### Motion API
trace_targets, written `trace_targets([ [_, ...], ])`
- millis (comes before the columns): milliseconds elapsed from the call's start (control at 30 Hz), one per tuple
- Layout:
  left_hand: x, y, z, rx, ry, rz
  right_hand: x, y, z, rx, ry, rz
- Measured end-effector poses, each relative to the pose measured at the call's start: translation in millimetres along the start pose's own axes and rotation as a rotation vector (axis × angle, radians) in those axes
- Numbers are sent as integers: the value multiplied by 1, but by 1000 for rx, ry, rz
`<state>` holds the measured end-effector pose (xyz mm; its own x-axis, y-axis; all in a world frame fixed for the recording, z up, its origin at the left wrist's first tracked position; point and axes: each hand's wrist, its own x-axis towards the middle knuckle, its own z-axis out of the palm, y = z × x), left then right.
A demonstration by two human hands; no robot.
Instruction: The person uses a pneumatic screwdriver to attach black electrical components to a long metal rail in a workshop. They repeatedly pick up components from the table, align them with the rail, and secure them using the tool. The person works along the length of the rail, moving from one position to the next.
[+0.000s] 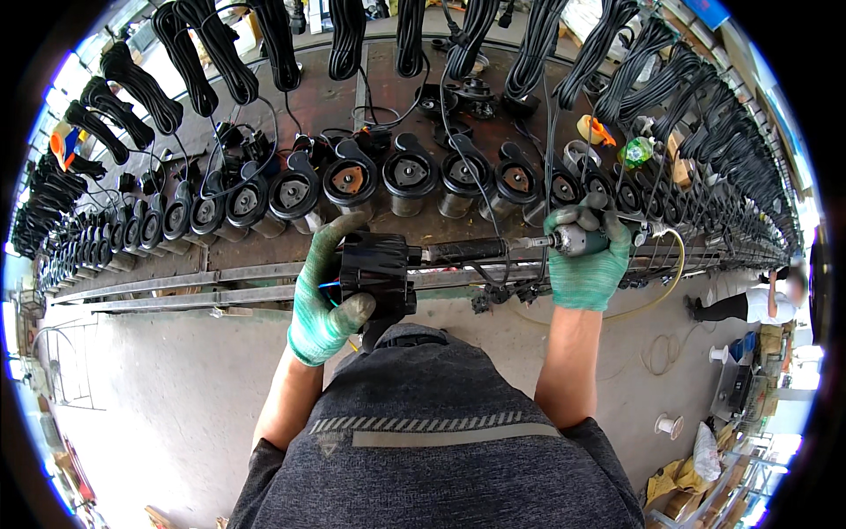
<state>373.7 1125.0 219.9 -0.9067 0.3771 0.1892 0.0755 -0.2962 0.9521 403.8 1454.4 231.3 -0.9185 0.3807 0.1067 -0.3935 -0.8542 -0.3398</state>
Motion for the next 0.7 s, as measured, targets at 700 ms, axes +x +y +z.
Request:
trace_targets([
  [700,6,-36,-9,339,-242,402,-23,7,-17,-17,159,4],
])
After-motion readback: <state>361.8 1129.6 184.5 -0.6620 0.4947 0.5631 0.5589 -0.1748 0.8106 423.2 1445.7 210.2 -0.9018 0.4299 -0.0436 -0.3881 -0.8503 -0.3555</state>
